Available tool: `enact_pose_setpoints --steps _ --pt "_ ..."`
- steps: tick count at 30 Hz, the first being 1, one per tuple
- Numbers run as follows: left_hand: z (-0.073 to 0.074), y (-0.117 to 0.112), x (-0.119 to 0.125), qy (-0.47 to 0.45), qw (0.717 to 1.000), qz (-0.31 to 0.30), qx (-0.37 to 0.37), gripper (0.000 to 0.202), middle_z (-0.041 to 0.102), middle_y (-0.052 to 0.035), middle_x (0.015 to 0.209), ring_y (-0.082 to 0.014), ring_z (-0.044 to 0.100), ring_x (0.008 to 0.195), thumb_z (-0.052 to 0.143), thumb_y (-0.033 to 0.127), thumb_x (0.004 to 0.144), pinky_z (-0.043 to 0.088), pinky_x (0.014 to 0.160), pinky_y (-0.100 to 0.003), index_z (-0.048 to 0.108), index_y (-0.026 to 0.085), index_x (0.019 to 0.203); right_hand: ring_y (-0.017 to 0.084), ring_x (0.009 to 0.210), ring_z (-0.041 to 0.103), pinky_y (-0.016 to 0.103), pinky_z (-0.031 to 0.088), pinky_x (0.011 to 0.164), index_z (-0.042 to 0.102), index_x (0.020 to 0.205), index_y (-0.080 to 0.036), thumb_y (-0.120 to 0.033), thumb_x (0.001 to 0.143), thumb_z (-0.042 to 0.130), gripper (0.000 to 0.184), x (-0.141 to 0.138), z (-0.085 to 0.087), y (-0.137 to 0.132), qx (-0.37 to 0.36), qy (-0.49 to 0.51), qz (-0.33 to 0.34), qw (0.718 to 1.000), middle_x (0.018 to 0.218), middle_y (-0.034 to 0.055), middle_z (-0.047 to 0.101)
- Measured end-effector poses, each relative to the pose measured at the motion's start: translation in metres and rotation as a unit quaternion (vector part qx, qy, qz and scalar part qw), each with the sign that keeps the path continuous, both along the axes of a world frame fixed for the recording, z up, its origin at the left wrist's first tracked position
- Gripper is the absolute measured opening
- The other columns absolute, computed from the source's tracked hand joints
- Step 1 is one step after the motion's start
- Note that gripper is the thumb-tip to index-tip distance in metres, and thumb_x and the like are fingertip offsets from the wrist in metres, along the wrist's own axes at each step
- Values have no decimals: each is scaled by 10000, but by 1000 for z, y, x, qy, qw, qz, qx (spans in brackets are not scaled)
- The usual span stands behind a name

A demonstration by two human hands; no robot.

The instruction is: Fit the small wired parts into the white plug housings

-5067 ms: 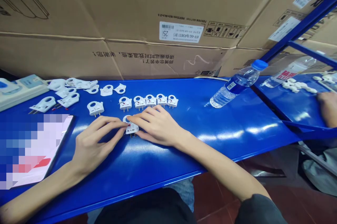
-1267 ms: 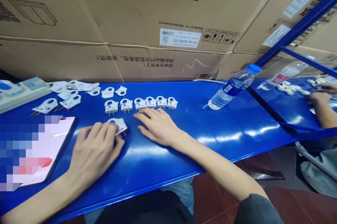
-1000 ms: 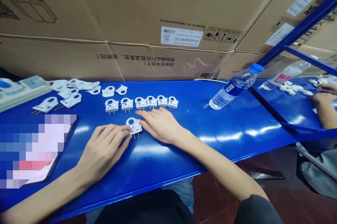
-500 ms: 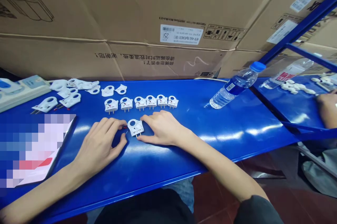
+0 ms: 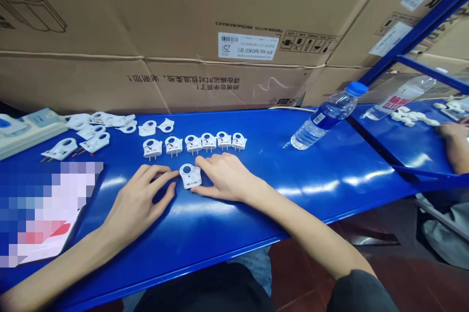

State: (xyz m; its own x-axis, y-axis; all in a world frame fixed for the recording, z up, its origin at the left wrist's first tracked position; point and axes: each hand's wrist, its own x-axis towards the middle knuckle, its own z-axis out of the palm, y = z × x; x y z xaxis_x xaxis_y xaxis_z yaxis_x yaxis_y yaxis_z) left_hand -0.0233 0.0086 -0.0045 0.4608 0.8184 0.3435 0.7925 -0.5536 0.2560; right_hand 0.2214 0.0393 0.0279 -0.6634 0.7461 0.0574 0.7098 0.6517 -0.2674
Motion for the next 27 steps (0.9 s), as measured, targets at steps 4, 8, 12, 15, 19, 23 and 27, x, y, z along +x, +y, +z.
enact_pose_setpoints --steps 4,8,12,15,19,23,27 --pt "1 1 -1 -16 1000 -16 11 223 681 -83 1094 -236 595 986 500 259 1027 542 828 -388 697 203 1114 198 722 586 306 343 661 584 1059 -191 -616 965 617 436 0 1 0 5 -2 -2 1000 820 35 670" --pt "3 0 0 -51 998 -31 17 142 669 -73 1072 -221 603 992 530 232 1016 539 841 -365 659 193 1061 196 709 578 305 328 650 577 1037 -188 -635 963 609 454 -1 0 1 9 -6 -7 1000 796 30 660" --pt "5 -2 1 -80 995 -37 46 115 639 -65 1042 -203 600 965 562 171 996 533 836 -341 647 195 1068 197 716 579 309 323 654 574 1043 -185 -651 967 593 472 -2 -4 1 21 -3 -2 1000 803 29 662" --pt "4 -3 0 -88 993 -37 63 152 634 -54 1012 -193 602 933 568 139 987 533 807 -323 649 210 1093 197 720 578 309 324 657 575 1055 -185 -657 971 581 480 -3 -6 1 25 4 6 1000 806 27 662" --pt "3 -3 -1 -100 993 -43 54 194 649 -53 1015 -188 611 927 545 121 995 541 810 -326 649 221 1125 196 723 583 306 329 665 579 1081 -184 -657 980 565 484 -4 -7 0 19 9 11 1000 805 28 665" --pt "3 -3 -1 -105 993 -41 39 162 672 -57 1023 -190 625 932 531 150 1003 543 834 -344 667 220 1056 200 735 597 310 335 675 578 1087 -182 -650 983 571 480 -5 -7 -1 21 6 10 1000 815 35 674" --pt "5 -3 0 -107 994 -14 33 149 675 -49 1020 -194 639 960 526 162 1007 546 855 -352 650 213 1072 205 748 605 312 339 677 578 1089 -181 -647 983 572 478 -4 -5 0 26 1 11 1000 832 40 683"
